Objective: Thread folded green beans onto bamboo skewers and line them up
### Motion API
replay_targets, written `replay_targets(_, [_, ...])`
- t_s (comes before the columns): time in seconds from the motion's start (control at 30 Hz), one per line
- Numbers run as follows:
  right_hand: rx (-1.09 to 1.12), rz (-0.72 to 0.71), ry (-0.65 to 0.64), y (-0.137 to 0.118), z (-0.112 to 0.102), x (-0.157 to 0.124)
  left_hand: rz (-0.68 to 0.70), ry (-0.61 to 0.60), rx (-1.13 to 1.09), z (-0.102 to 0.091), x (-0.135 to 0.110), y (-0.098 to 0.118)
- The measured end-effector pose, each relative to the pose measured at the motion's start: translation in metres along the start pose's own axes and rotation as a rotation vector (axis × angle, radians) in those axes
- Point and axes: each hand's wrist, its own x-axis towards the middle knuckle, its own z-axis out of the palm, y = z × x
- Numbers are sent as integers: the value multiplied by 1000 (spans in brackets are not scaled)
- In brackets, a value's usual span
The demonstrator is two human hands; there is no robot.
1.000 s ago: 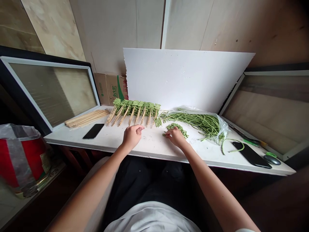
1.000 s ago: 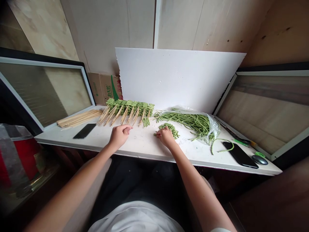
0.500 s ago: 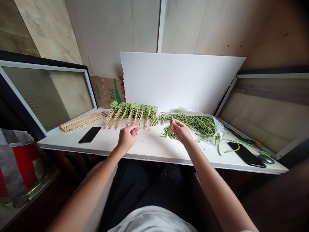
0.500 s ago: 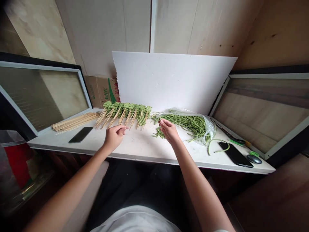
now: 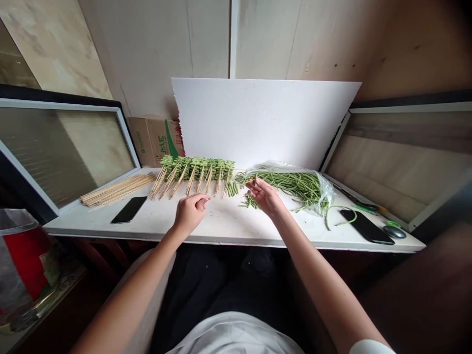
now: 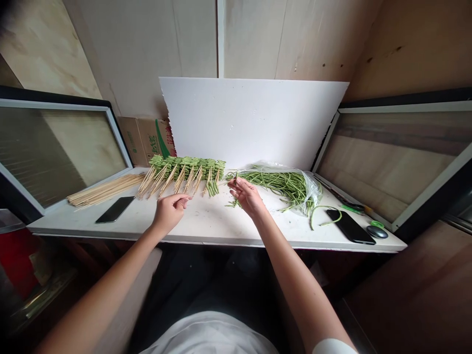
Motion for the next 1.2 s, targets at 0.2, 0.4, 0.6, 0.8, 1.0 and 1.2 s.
replay_targets(0.2, [49,19,-6,0,3,-2,-4,12,22,2,-2,2])
replay_targets(0.4, [111,36,-21,2,0,0,14,32,3,2,-1,-3])
replay_targets(0.6, [159,36,-6,3,0,0,30,35,9,2,-2,-2])
replay_targets(0.8, [134,32,11,1,2,-1,54,44,18,3,-2,-3])
replay_targets(1.0, [83,-1,23,1,-1,0,52,50,23,3,-1,-3])
replay_targets(1.2, [-2,-49,86,2,-4,1,53,62,56,0,-1,-1])
